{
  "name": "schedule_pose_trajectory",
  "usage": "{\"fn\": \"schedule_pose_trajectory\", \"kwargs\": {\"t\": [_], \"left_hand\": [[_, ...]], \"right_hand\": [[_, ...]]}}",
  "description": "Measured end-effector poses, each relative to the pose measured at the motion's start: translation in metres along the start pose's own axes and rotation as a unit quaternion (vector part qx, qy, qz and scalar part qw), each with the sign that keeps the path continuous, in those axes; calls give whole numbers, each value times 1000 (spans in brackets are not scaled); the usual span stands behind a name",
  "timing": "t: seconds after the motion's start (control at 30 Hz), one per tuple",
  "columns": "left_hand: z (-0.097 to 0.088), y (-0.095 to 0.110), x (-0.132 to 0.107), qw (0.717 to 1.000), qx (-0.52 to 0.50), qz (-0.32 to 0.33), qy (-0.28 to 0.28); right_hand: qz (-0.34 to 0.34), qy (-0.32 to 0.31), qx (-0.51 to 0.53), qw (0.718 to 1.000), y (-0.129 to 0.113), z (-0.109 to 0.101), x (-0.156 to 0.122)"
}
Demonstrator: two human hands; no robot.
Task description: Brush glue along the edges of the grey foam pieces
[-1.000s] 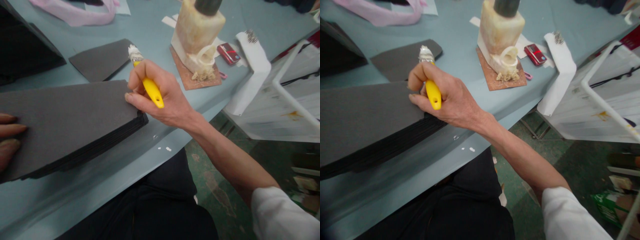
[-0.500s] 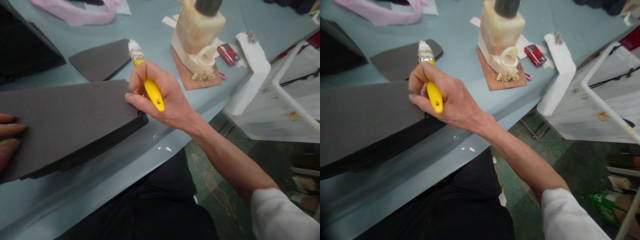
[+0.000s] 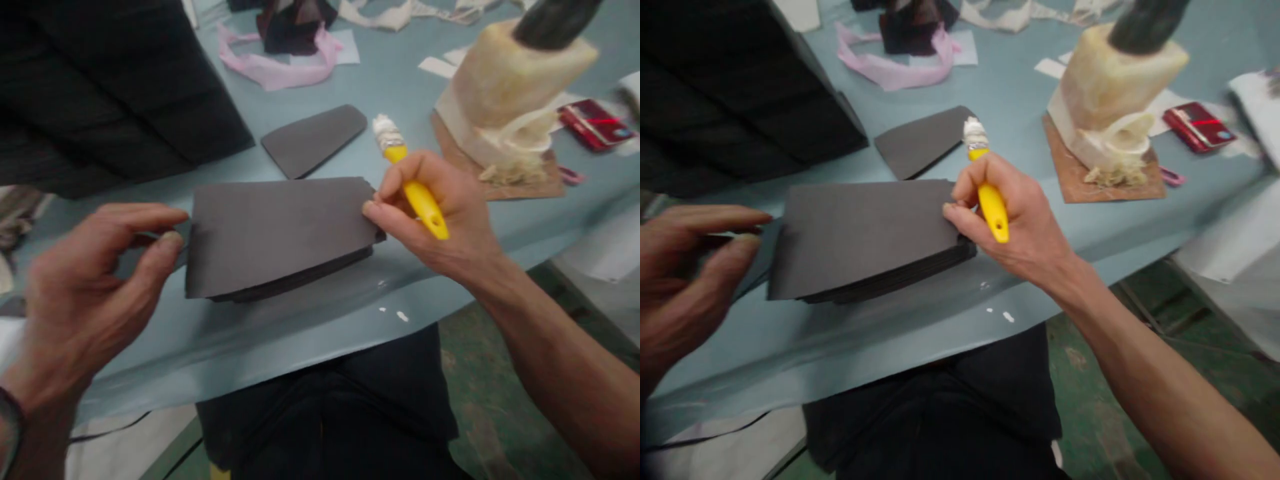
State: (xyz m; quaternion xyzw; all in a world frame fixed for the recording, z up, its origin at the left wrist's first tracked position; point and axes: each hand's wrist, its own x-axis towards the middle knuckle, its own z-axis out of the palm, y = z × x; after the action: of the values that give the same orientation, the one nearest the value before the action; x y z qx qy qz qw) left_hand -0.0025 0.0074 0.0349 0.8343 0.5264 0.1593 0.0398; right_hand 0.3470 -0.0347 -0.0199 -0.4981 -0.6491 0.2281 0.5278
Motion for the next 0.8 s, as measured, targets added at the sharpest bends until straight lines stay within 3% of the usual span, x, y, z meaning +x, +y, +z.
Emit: {"fn": "schedule_pose_trajectory", "kwargs": {"t": [0.03, 0.13, 0.27, 0.47, 0.7, 0.8], "left_hand": [[-2, 2, 0, 999, -38, -18, 33], [1, 0, -5, 990, -109, -65, 55], [10, -9, -18, 978, -168, -121, 40], [13, -13, -31, 965, -234, -119, 8], [22, -19, -41, 910, -383, -161, 4], [27, -22, -42, 869, -456, -192, 7]], "right_hand": [[11, 3, -16, 1000, -1, 0, -1], [17, 14, -36, 999, -4, 1, -2], [30, 28, -62, 997, -11, 1, 0], [65, 39, -76, 994, -20, 5, 6], [114, 31, -78, 990, -28, 7, 13], [120, 30, -72, 990, -31, 8, 14]]}}
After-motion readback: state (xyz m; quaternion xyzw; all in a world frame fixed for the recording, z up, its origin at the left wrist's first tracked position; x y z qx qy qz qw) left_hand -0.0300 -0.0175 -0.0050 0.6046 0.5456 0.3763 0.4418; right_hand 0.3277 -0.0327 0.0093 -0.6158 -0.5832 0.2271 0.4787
